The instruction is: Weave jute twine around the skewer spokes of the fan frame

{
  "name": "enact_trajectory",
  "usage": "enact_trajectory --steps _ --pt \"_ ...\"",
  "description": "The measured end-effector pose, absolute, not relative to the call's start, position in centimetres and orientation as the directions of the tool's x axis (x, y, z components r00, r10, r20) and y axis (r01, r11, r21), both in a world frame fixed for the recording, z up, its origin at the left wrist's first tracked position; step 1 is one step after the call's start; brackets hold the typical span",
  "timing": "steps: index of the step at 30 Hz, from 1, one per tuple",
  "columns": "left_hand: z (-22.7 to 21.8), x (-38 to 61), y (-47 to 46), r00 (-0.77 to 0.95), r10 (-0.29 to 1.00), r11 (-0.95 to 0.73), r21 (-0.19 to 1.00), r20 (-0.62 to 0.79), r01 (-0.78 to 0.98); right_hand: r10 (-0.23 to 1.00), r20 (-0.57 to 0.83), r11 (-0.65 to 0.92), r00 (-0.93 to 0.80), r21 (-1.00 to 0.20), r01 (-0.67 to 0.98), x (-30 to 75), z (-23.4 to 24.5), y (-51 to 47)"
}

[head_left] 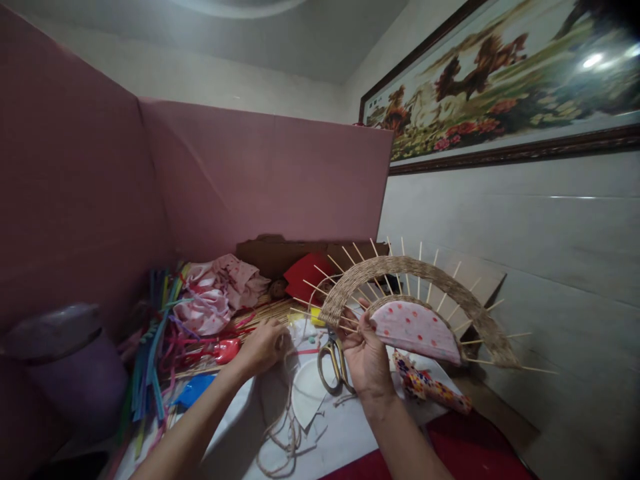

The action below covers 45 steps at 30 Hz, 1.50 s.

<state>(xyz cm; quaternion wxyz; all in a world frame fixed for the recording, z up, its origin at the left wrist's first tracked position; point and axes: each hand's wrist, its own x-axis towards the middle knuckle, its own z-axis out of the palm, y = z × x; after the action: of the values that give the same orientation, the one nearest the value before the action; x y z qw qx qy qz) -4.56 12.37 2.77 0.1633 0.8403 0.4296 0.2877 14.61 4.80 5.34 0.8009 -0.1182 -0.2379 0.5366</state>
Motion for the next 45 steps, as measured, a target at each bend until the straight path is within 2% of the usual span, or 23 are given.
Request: enact_trajectory --steps 3,8,14,17,23,28,33,45 --pt "2.7 -4.9 12.5 0.504 0.792 -0.608 0.508 0.344 0.609 0.916 0.249 0.397 0.315 -0.441 -0.805 14.6 5.3 4.9" --pt "2.5 -5.8 13.4 0.446 0.799 -0.601 0.524 0.404 0.603 0.913 0.266 0.402 0.309 -0.458 -0.793 14.6 5.1 5.0" --pt "1.5 -7.1 14.4 0.440 0.800 -0.600 0.535 0.408 0.595 0.909 0.258 0.415 0.327 -0.495 -0.764 14.8 5.0 5.1" --pt "1.9 -7.1 14.5 0.472 0.782 -0.623 0.501 0.407 0.601 0.909 0.256 0.416 0.330 -0.508 -0.754 14.8 5.0 5.1" --pt "3.4 -6.4 13.2 0.647 0.690 -0.719 0.408 0.324 0.563 0.905 0.264 0.423 0.333 -0.494 -0.759 14.8 4.9 5.2" --pt "3.2 -6.3 13.2 0.628 0.705 -0.709 0.334 0.329 0.621 0.908 0.262 0.417 0.328 -0.475 -0.775 14.8 5.0 5.1" --pt "2.5 -5.9 14.3 0.557 0.754 -0.657 0.376 0.348 0.654 0.905 0.262 0.424 0.336 -0.486 -0.764 14.8 5.0 5.1" --pt "2.6 -5.6 14.9 0.539 0.778 -0.627 0.447 0.322 0.638 0.917 0.254 0.394 0.308 -0.448 -0.802 14.9 5.2 5.2"
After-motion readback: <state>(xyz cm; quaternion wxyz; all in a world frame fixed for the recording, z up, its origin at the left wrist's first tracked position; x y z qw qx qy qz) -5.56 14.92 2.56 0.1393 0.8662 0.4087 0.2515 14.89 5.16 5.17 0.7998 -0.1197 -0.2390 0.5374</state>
